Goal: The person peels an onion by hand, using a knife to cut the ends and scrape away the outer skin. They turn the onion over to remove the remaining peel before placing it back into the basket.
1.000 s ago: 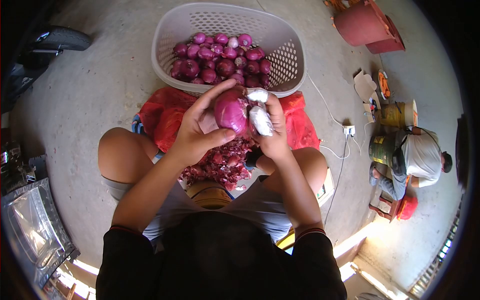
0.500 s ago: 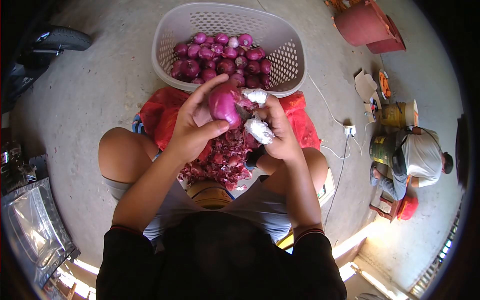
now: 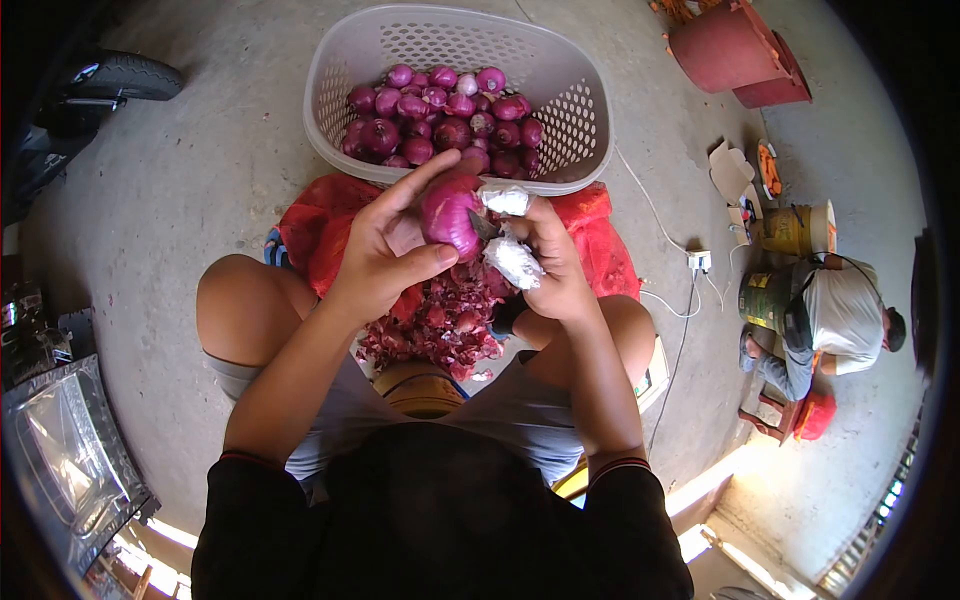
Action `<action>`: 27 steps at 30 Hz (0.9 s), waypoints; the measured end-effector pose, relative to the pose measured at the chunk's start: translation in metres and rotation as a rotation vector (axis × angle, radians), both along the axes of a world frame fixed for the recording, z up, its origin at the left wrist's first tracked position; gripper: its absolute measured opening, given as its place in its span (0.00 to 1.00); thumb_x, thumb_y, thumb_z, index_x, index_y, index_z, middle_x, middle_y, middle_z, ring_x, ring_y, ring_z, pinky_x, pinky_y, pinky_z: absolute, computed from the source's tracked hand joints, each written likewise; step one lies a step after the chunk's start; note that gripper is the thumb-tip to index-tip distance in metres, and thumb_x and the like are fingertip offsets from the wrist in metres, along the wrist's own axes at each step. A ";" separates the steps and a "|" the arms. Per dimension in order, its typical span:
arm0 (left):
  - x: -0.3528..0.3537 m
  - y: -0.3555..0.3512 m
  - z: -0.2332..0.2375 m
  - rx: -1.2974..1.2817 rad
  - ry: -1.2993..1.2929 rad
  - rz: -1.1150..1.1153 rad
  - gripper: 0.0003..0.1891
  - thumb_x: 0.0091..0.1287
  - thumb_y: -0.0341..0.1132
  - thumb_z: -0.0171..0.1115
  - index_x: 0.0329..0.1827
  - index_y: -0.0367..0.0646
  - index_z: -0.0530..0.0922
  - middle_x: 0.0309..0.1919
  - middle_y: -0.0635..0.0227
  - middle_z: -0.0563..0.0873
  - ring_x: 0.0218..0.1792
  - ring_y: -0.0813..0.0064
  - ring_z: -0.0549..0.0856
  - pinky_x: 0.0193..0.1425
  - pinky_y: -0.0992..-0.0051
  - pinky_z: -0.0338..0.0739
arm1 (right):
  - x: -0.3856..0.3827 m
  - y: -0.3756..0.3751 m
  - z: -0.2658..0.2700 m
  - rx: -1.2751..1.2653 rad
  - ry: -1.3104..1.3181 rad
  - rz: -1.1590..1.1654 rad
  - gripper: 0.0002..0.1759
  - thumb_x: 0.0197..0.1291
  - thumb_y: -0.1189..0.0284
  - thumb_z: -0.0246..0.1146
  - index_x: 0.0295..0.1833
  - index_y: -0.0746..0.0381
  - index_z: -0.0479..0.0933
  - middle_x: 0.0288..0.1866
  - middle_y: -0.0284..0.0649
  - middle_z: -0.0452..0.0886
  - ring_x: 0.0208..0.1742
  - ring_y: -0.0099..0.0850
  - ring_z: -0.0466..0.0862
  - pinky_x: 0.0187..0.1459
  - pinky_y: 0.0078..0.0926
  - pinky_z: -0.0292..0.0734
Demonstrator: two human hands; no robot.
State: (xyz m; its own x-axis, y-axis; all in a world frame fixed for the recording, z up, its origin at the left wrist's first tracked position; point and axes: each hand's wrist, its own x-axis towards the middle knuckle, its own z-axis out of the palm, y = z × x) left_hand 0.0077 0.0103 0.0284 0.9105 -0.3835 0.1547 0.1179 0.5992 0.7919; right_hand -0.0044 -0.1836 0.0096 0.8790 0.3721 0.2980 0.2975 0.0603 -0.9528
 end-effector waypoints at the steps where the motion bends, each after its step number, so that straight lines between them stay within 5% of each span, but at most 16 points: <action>1: 0.000 0.000 0.000 0.001 -0.002 -0.002 0.40 0.54 0.22 0.66 0.71 0.33 0.57 0.66 0.58 0.69 0.64 0.72 0.71 0.68 0.71 0.63 | 0.001 -0.001 -0.003 -0.003 -0.004 0.010 0.31 0.55 0.84 0.61 0.65 0.60 0.63 0.56 0.43 0.76 0.50 0.30 0.80 0.53 0.27 0.71; 4: 0.000 0.001 -0.004 0.078 -0.011 0.013 0.41 0.55 0.31 0.67 0.71 0.32 0.56 0.67 0.50 0.66 0.67 0.64 0.70 0.71 0.66 0.61 | 0.001 0.003 -0.004 -0.004 -0.071 -0.024 0.30 0.55 0.85 0.60 0.64 0.60 0.63 0.55 0.44 0.77 0.51 0.30 0.80 0.53 0.27 0.71; 7: -0.001 0.001 -0.004 0.057 0.006 0.000 0.41 0.55 0.31 0.66 0.71 0.32 0.56 0.68 0.49 0.66 0.67 0.64 0.68 0.72 0.65 0.59 | 0.003 0.003 -0.006 -0.051 -0.086 -0.004 0.29 0.55 0.85 0.60 0.63 0.60 0.63 0.53 0.45 0.79 0.51 0.30 0.80 0.53 0.26 0.71; 10: -0.001 -0.001 -0.004 -0.058 0.085 0.000 0.38 0.55 0.21 0.62 0.71 0.33 0.58 0.66 0.57 0.69 0.66 0.71 0.69 0.70 0.70 0.61 | 0.003 0.006 -0.005 -0.056 -0.121 -0.038 0.27 0.56 0.85 0.59 0.62 0.61 0.65 0.53 0.45 0.79 0.51 0.31 0.81 0.53 0.26 0.72; 13: -0.004 -0.003 -0.003 -0.012 0.082 -0.001 0.42 0.54 0.30 0.66 0.72 0.33 0.55 0.68 0.51 0.65 0.68 0.64 0.68 0.72 0.65 0.58 | 0.003 0.008 0.001 -0.100 -0.046 -0.077 0.25 0.56 0.84 0.59 0.60 0.62 0.67 0.53 0.44 0.79 0.51 0.32 0.81 0.53 0.27 0.72; 19: -0.004 -0.002 -0.001 0.017 0.028 -0.014 0.40 0.53 0.23 0.65 0.71 0.32 0.58 0.66 0.57 0.69 0.64 0.72 0.71 0.68 0.71 0.64 | 0.005 0.005 0.005 -0.048 -0.060 -0.127 0.23 0.58 0.83 0.57 0.61 0.63 0.68 0.54 0.42 0.78 0.54 0.32 0.78 0.56 0.26 0.70; 27: -0.003 -0.002 0.000 0.015 0.069 -0.001 0.43 0.50 0.30 0.69 0.70 0.30 0.58 0.64 0.57 0.71 0.63 0.70 0.73 0.68 0.69 0.65 | 0.004 -0.006 0.022 0.106 0.044 -0.048 0.28 0.59 0.81 0.61 0.66 0.62 0.63 0.54 0.39 0.77 0.49 0.24 0.78 0.51 0.23 0.70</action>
State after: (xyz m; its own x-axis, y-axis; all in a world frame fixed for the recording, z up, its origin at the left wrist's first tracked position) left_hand 0.0050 0.0085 0.0280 0.9183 -0.3865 0.0858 0.1731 0.5867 0.7911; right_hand -0.0001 -0.1896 0.0311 0.9081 0.2978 0.2945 0.2608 0.1482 -0.9540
